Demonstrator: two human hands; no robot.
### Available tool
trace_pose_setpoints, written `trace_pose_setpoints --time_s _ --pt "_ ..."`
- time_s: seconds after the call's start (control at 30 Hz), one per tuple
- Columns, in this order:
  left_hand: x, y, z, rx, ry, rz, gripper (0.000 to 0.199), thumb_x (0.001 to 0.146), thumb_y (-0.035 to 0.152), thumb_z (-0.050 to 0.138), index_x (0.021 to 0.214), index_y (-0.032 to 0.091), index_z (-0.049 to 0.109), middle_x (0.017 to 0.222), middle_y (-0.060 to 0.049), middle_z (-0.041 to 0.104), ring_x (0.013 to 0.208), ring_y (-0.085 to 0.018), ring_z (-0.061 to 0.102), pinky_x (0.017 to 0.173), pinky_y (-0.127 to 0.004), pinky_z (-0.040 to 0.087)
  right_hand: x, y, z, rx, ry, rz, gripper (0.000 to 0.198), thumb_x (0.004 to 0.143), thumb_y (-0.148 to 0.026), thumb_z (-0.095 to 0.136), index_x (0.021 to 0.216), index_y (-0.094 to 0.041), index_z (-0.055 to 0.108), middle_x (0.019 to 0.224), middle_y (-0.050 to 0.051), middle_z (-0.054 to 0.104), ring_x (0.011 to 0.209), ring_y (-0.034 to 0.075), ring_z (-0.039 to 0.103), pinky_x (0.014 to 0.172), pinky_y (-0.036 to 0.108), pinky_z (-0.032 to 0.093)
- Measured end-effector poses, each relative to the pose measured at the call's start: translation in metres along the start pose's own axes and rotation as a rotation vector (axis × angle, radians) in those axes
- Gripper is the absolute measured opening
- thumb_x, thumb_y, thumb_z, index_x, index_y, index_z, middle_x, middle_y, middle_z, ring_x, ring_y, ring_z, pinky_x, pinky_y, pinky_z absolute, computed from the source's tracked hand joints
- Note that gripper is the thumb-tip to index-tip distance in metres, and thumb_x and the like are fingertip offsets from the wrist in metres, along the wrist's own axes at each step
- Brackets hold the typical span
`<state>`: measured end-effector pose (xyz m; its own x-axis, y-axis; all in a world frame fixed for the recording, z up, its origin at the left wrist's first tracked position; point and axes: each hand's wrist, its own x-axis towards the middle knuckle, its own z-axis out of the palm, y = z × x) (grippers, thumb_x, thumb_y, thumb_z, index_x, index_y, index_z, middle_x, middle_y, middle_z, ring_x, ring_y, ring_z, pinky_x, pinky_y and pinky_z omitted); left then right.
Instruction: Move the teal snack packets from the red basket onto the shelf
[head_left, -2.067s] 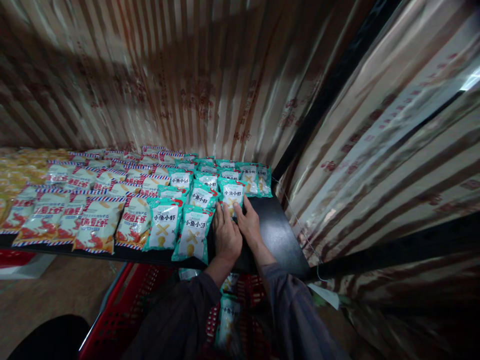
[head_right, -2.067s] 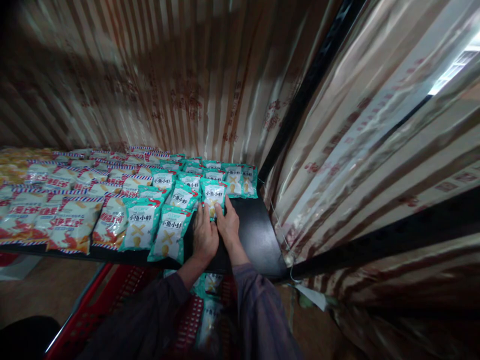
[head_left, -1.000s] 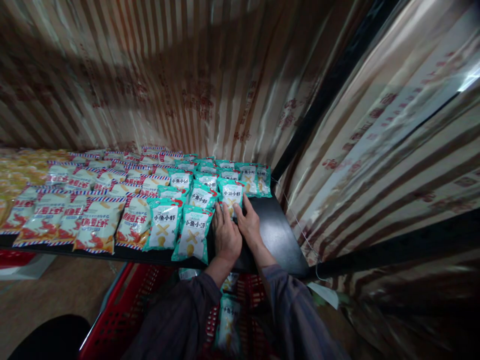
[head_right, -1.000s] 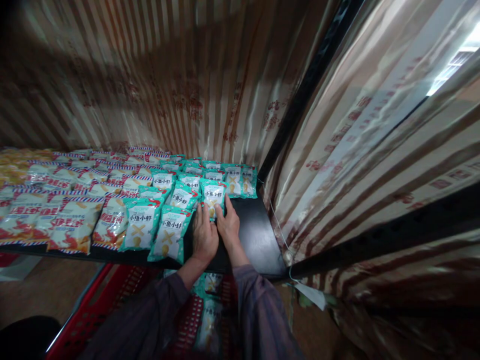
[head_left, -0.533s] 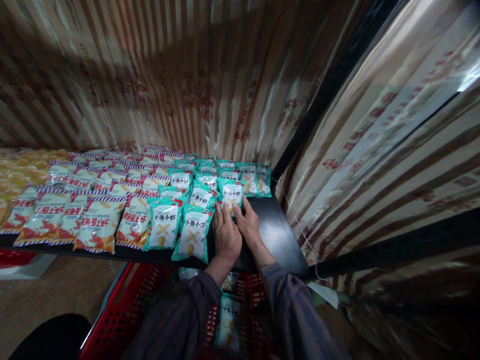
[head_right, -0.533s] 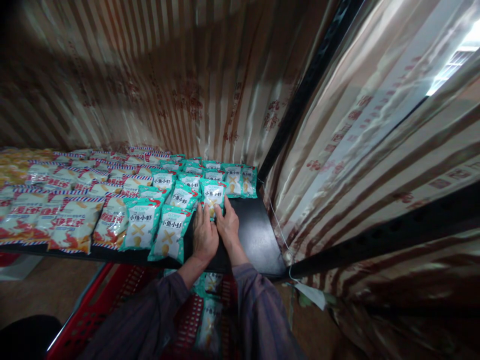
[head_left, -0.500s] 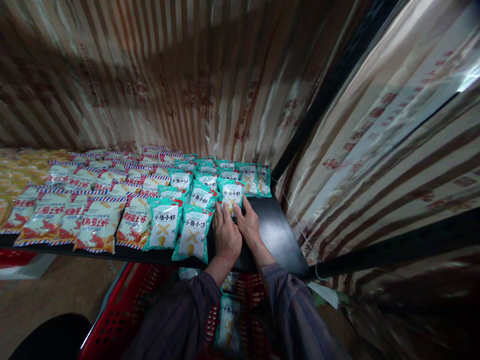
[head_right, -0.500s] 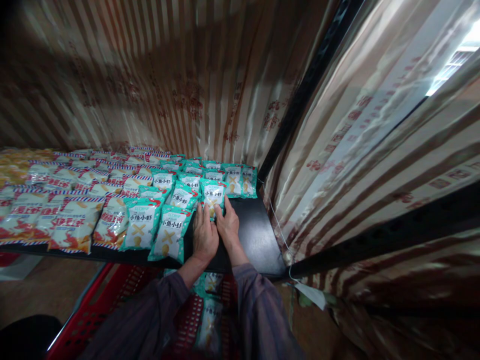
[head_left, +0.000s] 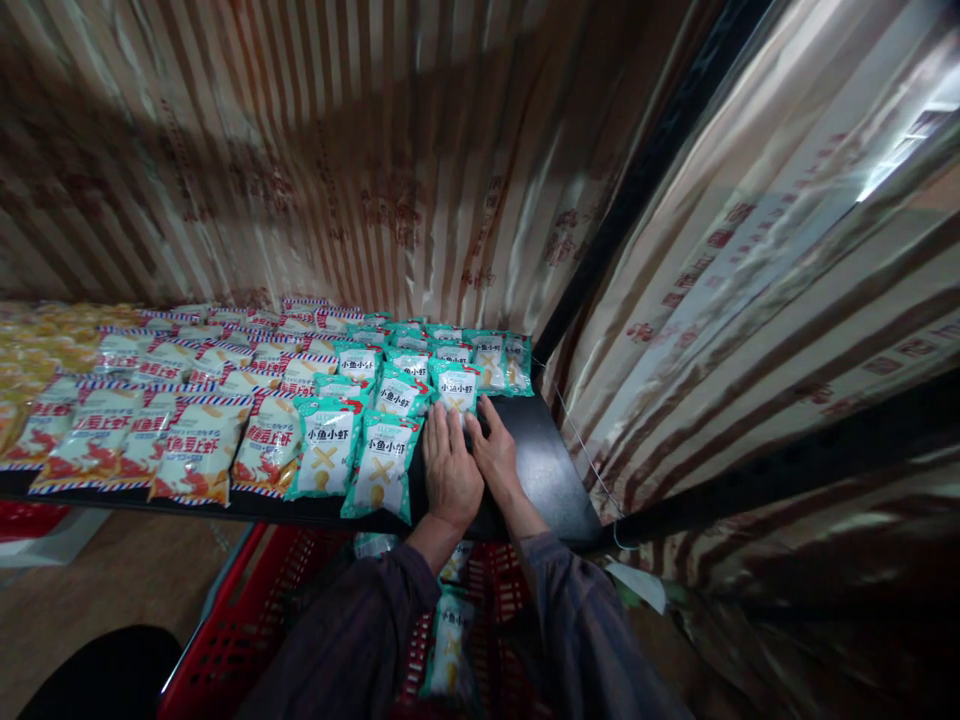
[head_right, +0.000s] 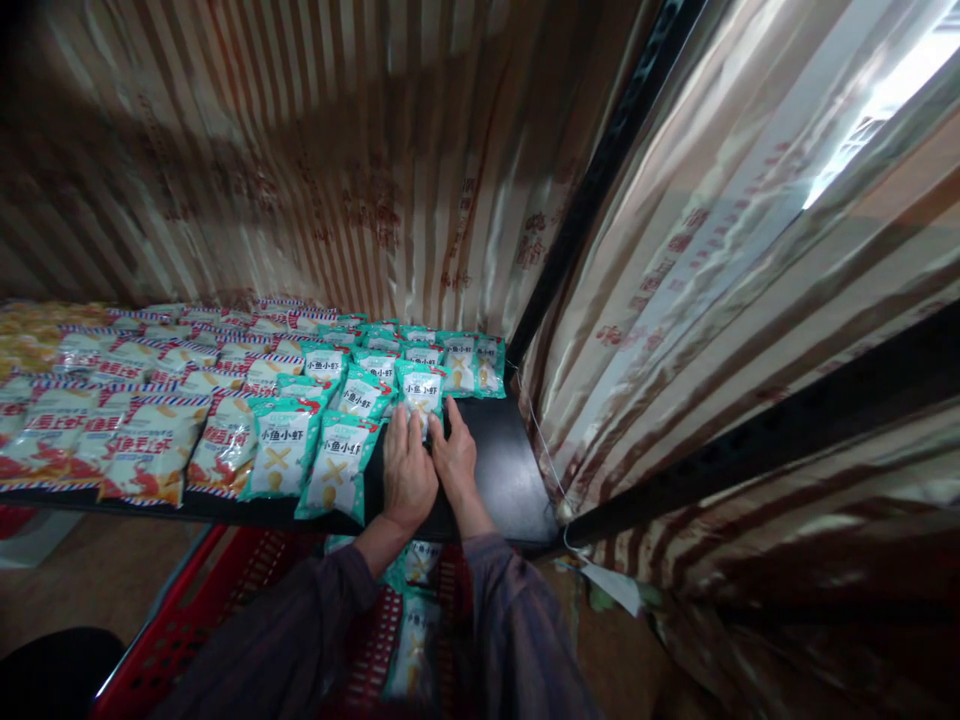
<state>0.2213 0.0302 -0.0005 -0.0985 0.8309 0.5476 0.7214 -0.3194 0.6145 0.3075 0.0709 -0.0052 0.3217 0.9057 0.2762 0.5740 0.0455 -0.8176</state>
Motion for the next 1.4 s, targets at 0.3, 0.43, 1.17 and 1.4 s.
trace_pose_setpoints --time_s 0.3,0.43,1.17,1.4 --pt "-0.015 0.0 -0.004 0.011 -0.034 0.147 0.041 0.093 0.015 0.039 0.132 0.009 0.051 0.147 -0.021 0.041 0.141 -0.028 0.033 0.111 -0.048 0.037 -0.019 0.0 -0.013 -0.015 0.0 0.001 0.057 0.087 -0.042 0.048 0.138 -0.016 0.05 0.135 0.013 0.059 0.125 0.025 0.056 0.105 0.041 0.044" --pt "-0.029 0.002 -0.012 0.021 -0.123 0.145 0.045 0.091 0.013 0.041 0.135 0.009 0.049 0.15 -0.02 0.038 0.14 -0.028 0.035 0.111 -0.046 0.038 -0.035 -0.003 -0.016 -0.02 0.007 -0.004 0.053 0.088 -0.038 0.046 0.136 -0.016 0.052 0.133 0.012 0.06 0.123 0.024 0.058 0.105 0.041 0.044" --pt "-0.123 -0.021 -0.079 -0.115 -0.499 0.117 0.054 0.09 0.017 0.037 0.144 0.011 0.038 0.15 -0.013 0.04 0.139 -0.019 0.036 0.115 -0.034 0.034 -0.165 -0.002 -0.01 0.034 0.156 -0.102 0.038 0.085 -0.027 0.043 0.109 -0.017 0.072 0.111 0.012 0.072 0.105 0.022 0.065 0.097 0.041 0.05" --pt "-0.157 -0.051 -0.081 0.007 -0.571 0.113 0.054 0.088 0.011 0.036 0.141 0.011 0.042 0.149 -0.014 0.041 0.141 -0.024 0.033 0.117 -0.041 0.032 -0.204 -0.004 0.001 -0.076 0.131 -0.269 0.041 0.083 -0.013 0.043 0.112 -0.02 0.07 0.13 0.009 0.062 0.128 0.021 0.049 0.106 0.043 0.043"
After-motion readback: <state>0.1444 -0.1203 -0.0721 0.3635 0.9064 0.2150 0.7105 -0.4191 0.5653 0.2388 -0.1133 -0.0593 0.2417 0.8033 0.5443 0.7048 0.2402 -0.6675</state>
